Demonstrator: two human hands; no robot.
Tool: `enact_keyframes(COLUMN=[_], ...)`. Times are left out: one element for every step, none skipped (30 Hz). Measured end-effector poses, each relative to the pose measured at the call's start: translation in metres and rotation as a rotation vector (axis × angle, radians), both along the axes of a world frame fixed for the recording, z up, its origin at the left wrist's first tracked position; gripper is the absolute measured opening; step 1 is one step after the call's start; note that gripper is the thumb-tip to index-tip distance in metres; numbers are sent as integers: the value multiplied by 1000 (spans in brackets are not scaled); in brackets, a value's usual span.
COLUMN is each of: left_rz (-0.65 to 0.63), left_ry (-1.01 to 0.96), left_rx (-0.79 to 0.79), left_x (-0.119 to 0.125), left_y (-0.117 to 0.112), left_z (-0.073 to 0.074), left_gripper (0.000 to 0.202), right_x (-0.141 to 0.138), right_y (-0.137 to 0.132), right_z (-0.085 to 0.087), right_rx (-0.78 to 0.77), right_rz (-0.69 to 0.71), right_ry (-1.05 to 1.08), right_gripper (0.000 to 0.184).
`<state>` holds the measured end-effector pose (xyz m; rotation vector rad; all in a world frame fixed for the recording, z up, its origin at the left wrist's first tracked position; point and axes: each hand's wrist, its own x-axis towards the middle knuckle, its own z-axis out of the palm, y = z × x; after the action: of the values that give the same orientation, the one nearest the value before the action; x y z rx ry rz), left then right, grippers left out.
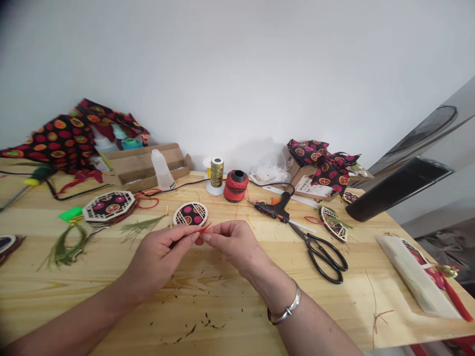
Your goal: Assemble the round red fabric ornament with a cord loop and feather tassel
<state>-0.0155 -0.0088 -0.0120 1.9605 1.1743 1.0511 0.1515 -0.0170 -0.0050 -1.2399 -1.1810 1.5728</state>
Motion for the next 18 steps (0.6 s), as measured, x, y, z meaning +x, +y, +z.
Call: enact_keyframes(left_rz=[0,0,-1,-1,-3,-3,-3,-4,-6,-6,-9,-12,-17,-21,-24,-26,-30,-31], left_ry=[-2,-5,-7,-8,-8,-7,-5,-4,-2,-1,0,3,4,4,4,3,3,2], left_rx=[-4,-6,-5,-3,-1,2,3,5,6,8,9,9,10,12,13,13,11,11], left_x=[0,0,0,0,0,0,0,0,0,-1,-1,-1,-1,-1,-1,-1,-1,-1], left_y=[0,0,0,-1,-1,-1,-2,-2,-2,-3,-3,-3,-3,-3,-3,-2,-2,-2], left_z=[0,0,0,1,1,1,1,2,2,1,1,1,0,0,-1,-1,-1,-1], left_gripper=[21,21,21,21,21,21,21,21,21,21,21,21,21,21,21,21,21,21], right_x=[0,0,0,0,0,-1,-1,-2,-3,-3,-4,-4,-5,-5,-5,-5,-5,-5], right_y=[0,0,0,0,0,0,0,0,0,0,0,0,0,-1,-1,-1,-1,-1], right_z=[0,0,0,0,1,1,1,1,1,1,2,2,2,1,1,1,1,1], right_rx=[2,5,7,9,12,14,17,21,24,27,25,22,18,16,18,23,31,40], right_rz=[2,4,6,5,4,0,-3,-8,-14,-21,-26,-31,-34,-38,-41,-42,-43,-43], right_ry=[-12,-20,-24,-23,-18,-10,0,9,16,19,18,13,5,-6,-17,-28,-40,-51], right_gripper=[21,22,22,22,22,21,20,19,18,17,17,17,17,18,18,17,17,17])
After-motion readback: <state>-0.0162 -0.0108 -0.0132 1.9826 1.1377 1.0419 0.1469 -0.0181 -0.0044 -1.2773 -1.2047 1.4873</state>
